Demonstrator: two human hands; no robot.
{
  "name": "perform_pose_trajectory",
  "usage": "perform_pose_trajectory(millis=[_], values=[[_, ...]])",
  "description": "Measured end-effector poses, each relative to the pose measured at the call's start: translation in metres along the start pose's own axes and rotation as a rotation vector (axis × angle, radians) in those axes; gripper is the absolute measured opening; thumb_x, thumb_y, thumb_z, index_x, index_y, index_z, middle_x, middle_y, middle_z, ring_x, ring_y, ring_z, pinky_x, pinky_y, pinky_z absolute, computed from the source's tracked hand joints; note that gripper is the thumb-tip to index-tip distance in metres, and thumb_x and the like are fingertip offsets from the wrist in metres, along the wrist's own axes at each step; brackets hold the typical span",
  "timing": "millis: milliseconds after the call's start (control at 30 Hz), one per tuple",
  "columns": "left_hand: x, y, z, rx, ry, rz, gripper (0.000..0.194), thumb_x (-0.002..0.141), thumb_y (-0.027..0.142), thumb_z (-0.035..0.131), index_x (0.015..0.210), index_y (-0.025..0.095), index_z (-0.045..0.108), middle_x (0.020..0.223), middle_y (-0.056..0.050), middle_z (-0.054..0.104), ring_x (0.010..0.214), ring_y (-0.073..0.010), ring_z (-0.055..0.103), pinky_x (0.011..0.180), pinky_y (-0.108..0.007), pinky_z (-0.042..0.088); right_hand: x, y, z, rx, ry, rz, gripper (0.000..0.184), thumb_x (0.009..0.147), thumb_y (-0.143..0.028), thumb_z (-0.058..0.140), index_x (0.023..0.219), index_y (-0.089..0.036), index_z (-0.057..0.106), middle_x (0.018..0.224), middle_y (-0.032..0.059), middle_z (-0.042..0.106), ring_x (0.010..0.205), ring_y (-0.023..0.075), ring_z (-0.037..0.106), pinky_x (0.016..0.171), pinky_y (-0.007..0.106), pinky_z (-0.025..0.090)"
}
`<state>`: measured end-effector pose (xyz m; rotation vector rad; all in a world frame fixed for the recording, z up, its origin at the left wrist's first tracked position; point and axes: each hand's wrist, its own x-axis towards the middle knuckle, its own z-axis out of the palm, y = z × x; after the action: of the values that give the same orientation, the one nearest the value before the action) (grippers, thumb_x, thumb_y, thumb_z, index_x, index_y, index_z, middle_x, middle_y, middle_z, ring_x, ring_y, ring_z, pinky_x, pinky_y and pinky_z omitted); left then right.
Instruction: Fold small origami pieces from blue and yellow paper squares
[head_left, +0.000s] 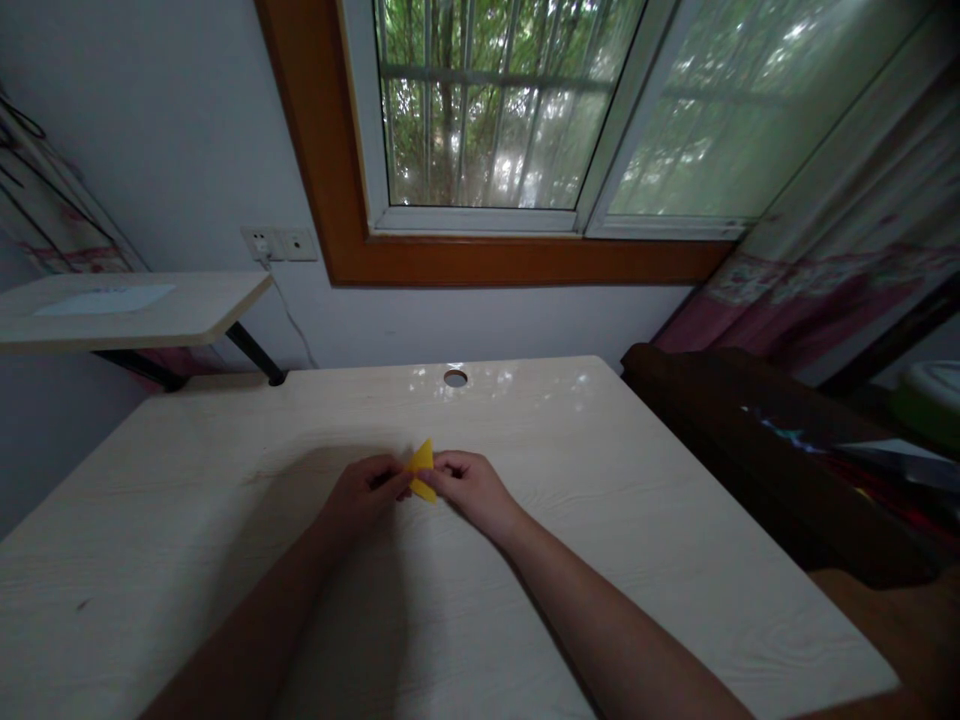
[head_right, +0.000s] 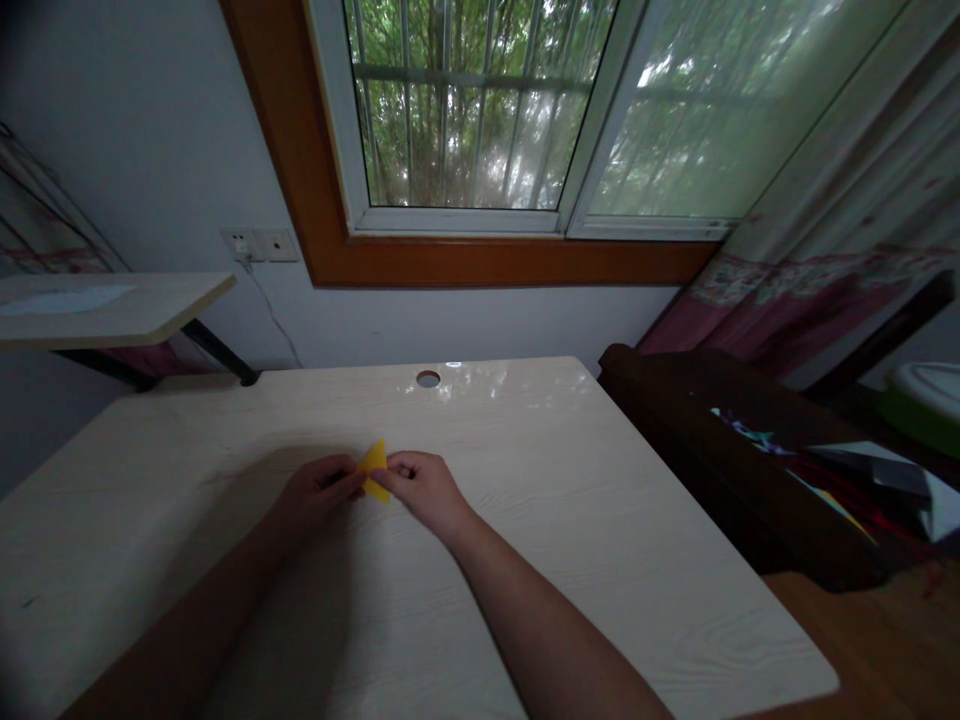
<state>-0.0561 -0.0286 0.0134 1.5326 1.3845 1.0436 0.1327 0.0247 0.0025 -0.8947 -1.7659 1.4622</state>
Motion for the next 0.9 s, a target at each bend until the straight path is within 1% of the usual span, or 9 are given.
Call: perform_pose_trajectory(millis=[167,300,433,533,667,900], values=[[-0.001,0.0,0.0,-0.049,0.071,-0.02,0.026,0.084,0.04,0.062,0.077,0.016,0.069,0.068,-0.001,0.065,0.067,-0.0155,0.059,0.062,-0.023,0.044,0.0,-0.004,-0.001,0.03,0.013,0.053,0.03,0.08,-0.045,0.066,0.075,-0.015,0.07,0.056,-0.0034,0.049,0.051,0.0089,0.038,0.05,0.023,0.027],[0.001,-0.005,-0.001,-0.078,0.138,-0.02,0.025,0.083,0.04,0.063,0.077,0.016,0.069,0.07,-0.002,0.066,0.068,-0.016,0.06,0.065,-0.024,0.046,0.001,-0.002,-0.001,0.068,0.042,0.074,0.027,0.079,-0.042,0.067,0.078,-0.015,0.073,0.057,-0.0018,0.053,0.051,0.0093,0.04,0.05,0.023,0.028],[0.003,-0.01,-0.003,-0.097,0.165,-0.036,0.026,0.083,0.041,0.063,0.079,0.016,0.07,0.072,-0.003,0.067,0.07,-0.0168,0.061,0.067,-0.025,0.047,0.003,-0.001,-0.001,0.098,0.064,0.077,0.024,0.078,-0.038,0.067,0.079,-0.015,0.073,0.058,-0.0009,0.055,0.052,0.0095,0.042,0.049,0.022,0.03],[0.002,-0.01,-0.002,-0.079,0.153,-0.026,0.027,0.084,0.041,0.061,0.078,0.016,0.069,0.071,-0.002,0.066,0.069,-0.0165,0.06,0.067,-0.025,0.047,0.003,-0.001,-0.001,0.13,0.074,0.079,0.025,0.078,-0.039,0.068,0.083,-0.015,0.073,0.059,-0.0007,0.056,0.052,0.0095,0.043,0.049,0.022,0.031],[0.0,-0.007,0.001,-0.02,0.096,0.011,0.027,0.085,0.041,0.06,0.076,0.016,0.068,0.07,-0.002,0.065,0.068,-0.0159,0.06,0.064,-0.024,0.045,0.003,-0.001,-0.002,0.158,0.071,0.072,0.03,0.079,-0.043,0.068,0.09,-0.015,0.072,0.061,-0.0008,0.056,0.051,0.0091,0.043,0.048,0.022,0.031],[-0.001,-0.004,0.003,0.06,0.038,0.037,0.026,0.086,0.038,0.059,0.074,0.016,0.066,0.07,-0.003,0.066,0.067,-0.0161,0.06,0.063,-0.024,0.044,0.003,0.001,-0.002,0.175,0.1,0.089,0.032,0.08,-0.046,0.066,0.085,-0.015,0.072,0.057,-0.002,0.053,0.048,0.0087,0.04,0.046,0.022,0.029]])
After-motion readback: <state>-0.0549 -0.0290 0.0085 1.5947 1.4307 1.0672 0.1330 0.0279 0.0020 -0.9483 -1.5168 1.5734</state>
